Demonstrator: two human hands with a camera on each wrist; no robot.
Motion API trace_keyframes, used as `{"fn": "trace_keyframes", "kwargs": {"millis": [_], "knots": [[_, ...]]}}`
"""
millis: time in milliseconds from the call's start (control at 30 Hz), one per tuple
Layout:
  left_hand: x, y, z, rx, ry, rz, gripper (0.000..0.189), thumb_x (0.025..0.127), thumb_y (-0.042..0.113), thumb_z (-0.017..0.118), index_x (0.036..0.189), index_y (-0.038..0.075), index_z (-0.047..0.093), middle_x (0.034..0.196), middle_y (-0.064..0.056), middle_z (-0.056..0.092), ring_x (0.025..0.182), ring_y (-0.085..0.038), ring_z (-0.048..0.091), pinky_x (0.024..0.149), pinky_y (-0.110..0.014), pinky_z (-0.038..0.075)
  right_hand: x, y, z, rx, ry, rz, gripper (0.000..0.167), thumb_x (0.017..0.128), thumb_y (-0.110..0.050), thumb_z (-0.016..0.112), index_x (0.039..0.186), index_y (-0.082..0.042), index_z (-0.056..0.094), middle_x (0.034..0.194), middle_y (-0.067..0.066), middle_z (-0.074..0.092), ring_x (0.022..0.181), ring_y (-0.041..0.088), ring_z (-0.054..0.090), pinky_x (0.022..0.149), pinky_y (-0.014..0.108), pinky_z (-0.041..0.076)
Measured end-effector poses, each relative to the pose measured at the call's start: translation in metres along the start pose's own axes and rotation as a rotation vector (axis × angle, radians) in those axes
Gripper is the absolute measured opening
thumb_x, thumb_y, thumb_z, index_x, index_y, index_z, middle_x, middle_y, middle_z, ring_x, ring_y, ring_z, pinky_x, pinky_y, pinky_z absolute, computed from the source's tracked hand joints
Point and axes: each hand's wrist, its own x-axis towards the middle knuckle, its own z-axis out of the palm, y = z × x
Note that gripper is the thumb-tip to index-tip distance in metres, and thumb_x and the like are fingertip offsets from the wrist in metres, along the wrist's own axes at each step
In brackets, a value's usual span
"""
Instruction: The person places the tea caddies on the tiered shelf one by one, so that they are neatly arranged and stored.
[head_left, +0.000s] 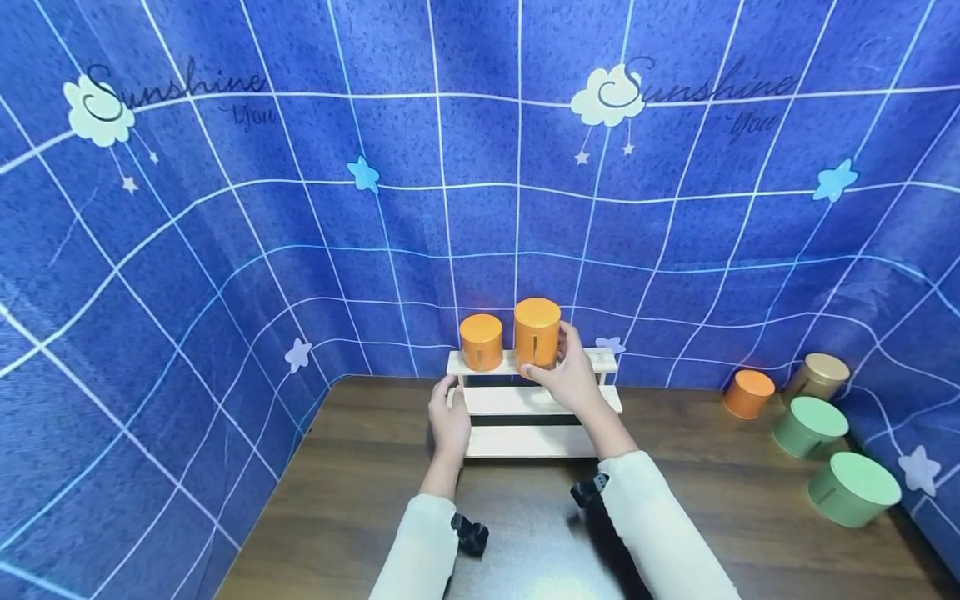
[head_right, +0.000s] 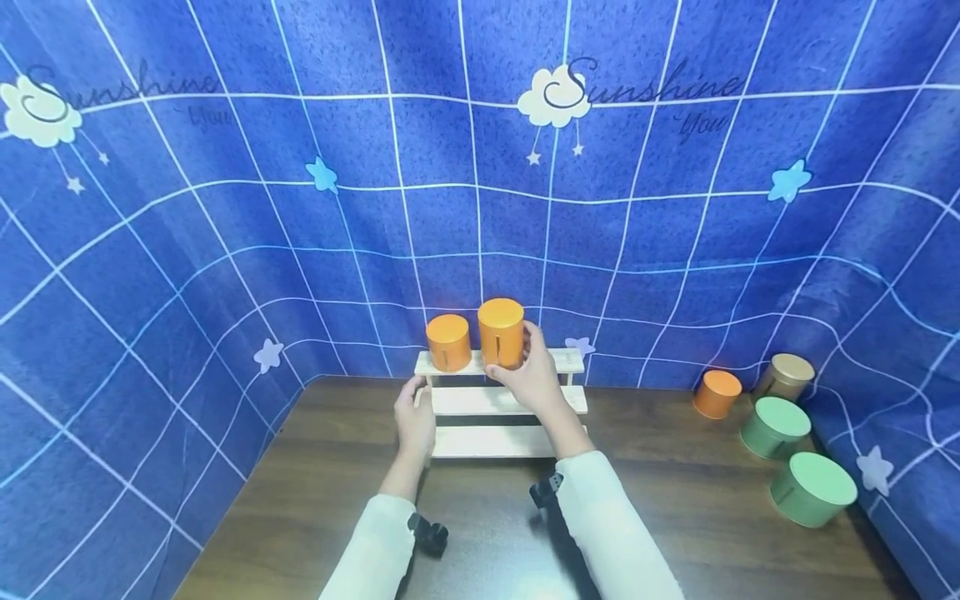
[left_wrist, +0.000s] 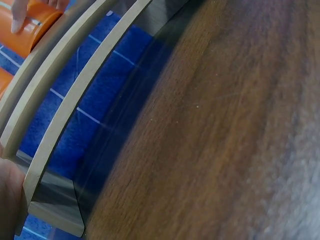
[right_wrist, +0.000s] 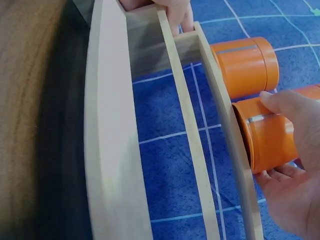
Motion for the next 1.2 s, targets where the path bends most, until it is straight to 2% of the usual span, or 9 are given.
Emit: {"fn": "trace_keyframes", "kwargs": {"millis": [167, 400, 533, 900, 1200], "knots": [[0.000, 0.000, 0.000, 0.002, 0.000, 0.003, 0.028, 0.098, -0.003, 0.057, 0.124, -0.001, 0.067, 0.123, -0.014, 0.064, 0.124, -0.028, 0.055, 0.107, -0.044, 0.041, 0.009, 0.003, 0.000, 0.028, -0.043, -0.010, 0.097, 0.076, -0.012, 0.090, 0.153, -0.008, 0.031, 0.142, 0.016, 0.052, 0.131, 0.030, 0.052, 0.111, 0.043, 0.040], [-0.002, -0.001, 0.000, -0.006, 0.002, 0.007, 0.028, 0.097, -0.005, 0.057, 0.123, -0.002, 0.067, 0.121, -0.015, 0.064, 0.122, -0.028, 0.056, 0.107, -0.044, 0.042, 0.010, 0.010, -0.001, -0.003, -0.066, 0.020, 0.101, 0.073, -0.013, 0.092, 0.153, -0.007, 0.031, 0.143, 0.016, 0.052, 0.134, 0.029, 0.049, 0.113, 0.041, 0.038], [0.000, -0.001, 0.000, -0.011, -0.002, 0.019, 0.028, 0.098, -0.003, 0.057, 0.124, -0.001, 0.067, 0.121, -0.014, 0.064, 0.122, -0.028, 0.056, 0.107, -0.043, 0.042, 0.011, 0.011, 0.000, -0.016, -0.056, 0.006, 0.099, 0.072, -0.012, 0.092, 0.152, -0.006, 0.034, 0.142, 0.017, 0.053, 0.134, 0.030, 0.050, 0.113, 0.040, 0.039], [-0.001, -0.001, 0.000, 0.009, -0.002, 0.002, 0.027, 0.098, -0.001, 0.058, 0.124, 0.001, 0.068, 0.121, -0.012, 0.065, 0.122, -0.025, 0.057, 0.106, -0.042, 0.043, 0.012, 0.015, 0.004, -0.050, -0.024, -0.014, 0.098, 0.071, -0.006, 0.092, 0.151, -0.003, 0.035, 0.141, 0.021, 0.054, 0.132, 0.032, 0.051, 0.111, 0.039, 0.041], [-0.001, 0.000, -0.001, 0.008, 0.003, -0.008, 0.028, 0.098, -0.001, 0.058, 0.124, 0.002, 0.068, 0.122, -0.011, 0.065, 0.123, -0.025, 0.056, 0.106, -0.042, 0.042, 0.013, 0.016, 0.005, -0.110, -0.013, -0.033, 0.096, 0.071, -0.010, 0.093, 0.149, -0.003, 0.038, 0.136, 0.021, 0.057, 0.126, 0.032, 0.056, 0.107, 0.038, 0.046]]}}
